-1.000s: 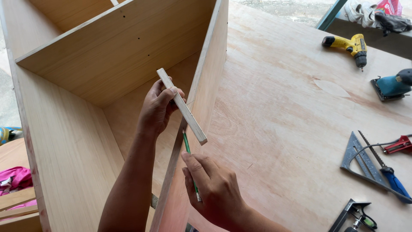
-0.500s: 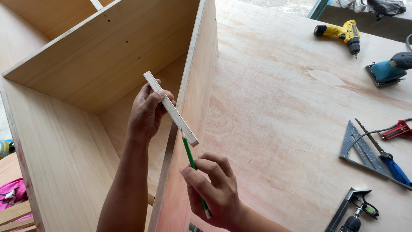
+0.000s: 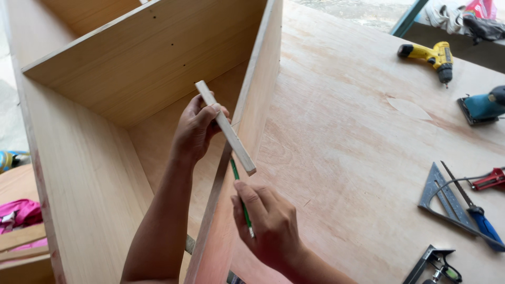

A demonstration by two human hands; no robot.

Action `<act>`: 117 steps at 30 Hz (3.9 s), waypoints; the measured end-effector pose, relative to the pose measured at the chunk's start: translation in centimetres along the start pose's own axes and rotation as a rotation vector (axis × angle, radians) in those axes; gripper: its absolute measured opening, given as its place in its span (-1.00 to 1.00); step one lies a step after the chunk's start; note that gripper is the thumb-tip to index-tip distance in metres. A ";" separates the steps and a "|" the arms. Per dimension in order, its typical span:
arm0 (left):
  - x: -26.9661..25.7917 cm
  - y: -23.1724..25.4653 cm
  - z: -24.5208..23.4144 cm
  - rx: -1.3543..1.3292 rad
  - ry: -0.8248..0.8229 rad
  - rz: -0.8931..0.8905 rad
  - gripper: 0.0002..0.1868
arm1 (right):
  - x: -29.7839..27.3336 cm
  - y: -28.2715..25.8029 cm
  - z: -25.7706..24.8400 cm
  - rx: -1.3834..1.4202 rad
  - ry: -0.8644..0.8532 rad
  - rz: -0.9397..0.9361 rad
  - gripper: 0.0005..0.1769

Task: The person measures a wooden cabinet using a small wooden strip and a pencil, marking several points along the edges. They then use a tape measure to verify the dimensions of the cabinet interior.

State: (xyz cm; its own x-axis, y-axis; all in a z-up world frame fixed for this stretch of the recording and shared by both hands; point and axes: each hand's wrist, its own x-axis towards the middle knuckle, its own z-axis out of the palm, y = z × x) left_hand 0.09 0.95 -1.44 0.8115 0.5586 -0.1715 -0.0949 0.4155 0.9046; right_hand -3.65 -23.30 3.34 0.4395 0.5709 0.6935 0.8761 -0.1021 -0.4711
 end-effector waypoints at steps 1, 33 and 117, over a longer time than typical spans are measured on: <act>0.0 -0.1 -0.1 -0.006 0.012 0.006 -0.68 | -0.2 0.2 0.3 0.008 -0.009 -0.010 -0.76; 0.1 -0.1 -0.4 0.037 0.012 -0.002 -0.67 | -0.2 -0.5 2.1 -0.261 -0.108 0.037 -0.70; -0.1 0.0 -0.4 0.010 0.020 -0.010 -0.56 | 0.8 0.6 2.0 -0.199 -0.159 0.083 -0.66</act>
State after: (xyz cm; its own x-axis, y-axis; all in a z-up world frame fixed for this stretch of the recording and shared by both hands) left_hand -0.19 1.18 -1.59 0.8009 0.5686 -0.1877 -0.0813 0.4139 0.9067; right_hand -3.14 -21.32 2.49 0.4883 0.6734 0.5550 0.8671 -0.3027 -0.3956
